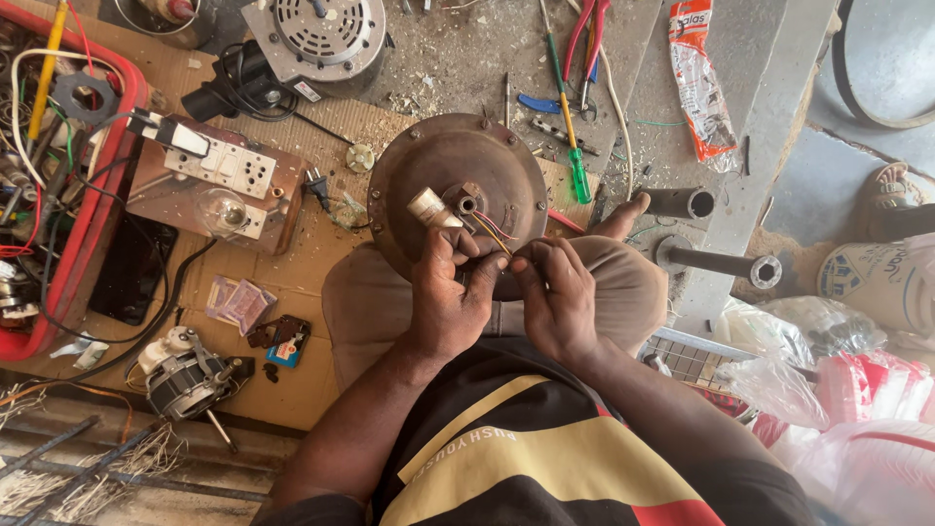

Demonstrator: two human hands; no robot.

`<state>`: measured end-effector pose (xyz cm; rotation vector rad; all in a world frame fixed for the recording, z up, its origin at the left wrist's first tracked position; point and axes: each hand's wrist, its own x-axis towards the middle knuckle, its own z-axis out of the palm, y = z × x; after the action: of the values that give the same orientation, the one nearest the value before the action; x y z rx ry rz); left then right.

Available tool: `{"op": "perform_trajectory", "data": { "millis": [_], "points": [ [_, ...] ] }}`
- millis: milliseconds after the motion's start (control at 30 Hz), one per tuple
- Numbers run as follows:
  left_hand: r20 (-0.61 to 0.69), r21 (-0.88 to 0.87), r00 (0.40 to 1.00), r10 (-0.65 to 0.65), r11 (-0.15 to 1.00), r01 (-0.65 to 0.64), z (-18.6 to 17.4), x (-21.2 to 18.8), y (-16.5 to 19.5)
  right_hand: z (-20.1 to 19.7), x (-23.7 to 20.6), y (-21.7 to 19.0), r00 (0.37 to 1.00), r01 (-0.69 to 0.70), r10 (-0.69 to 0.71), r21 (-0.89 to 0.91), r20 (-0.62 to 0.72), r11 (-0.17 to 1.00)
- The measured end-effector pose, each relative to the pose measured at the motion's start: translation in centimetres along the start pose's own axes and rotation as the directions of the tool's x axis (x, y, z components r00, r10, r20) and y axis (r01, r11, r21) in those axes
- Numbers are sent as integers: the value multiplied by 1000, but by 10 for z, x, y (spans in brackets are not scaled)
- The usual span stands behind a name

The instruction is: The person sits on the floor repairing a ceiling fan motor. They handle the rusty fan housing, strip and twist wire connections with a screwdriver, fit a capacitor and terminal block onto the motor, and use pliers to secure the wiring.

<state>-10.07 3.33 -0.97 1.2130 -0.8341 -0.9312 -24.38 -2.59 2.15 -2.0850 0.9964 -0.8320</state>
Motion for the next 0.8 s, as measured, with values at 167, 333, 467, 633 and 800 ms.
{"op": "perform_trajectory", "data": {
  "millis": [167, 333, 467, 633, 800],
  "points": [
    [-56, -90, 998, 21, 996, -26, 3, -8, -13, 2, 0, 22, 497, -738, 640, 673, 586, -44],
    [-106, -55, 988, 110, 992, -116, 9, -8, -17, -13, 10, 35, 348, -794, 499, 532, 794, -294],
    [-61, 0, 992, 109, 994, -109, 4, -6, -12, -26, 8, 27, 436, -884, 708, 412, 555, 222],
    [-78, 61, 994, 72, 996, -67, 5, -4, -4, -17, 3, 11, 938, -340, 324, 144, 120, 929],
    [-38, 34, 997, 62, 998, -61, 7, 4, 14, -16, 12, 1, 999, -11, 11, 24, 30, 1000]
  ]
}}
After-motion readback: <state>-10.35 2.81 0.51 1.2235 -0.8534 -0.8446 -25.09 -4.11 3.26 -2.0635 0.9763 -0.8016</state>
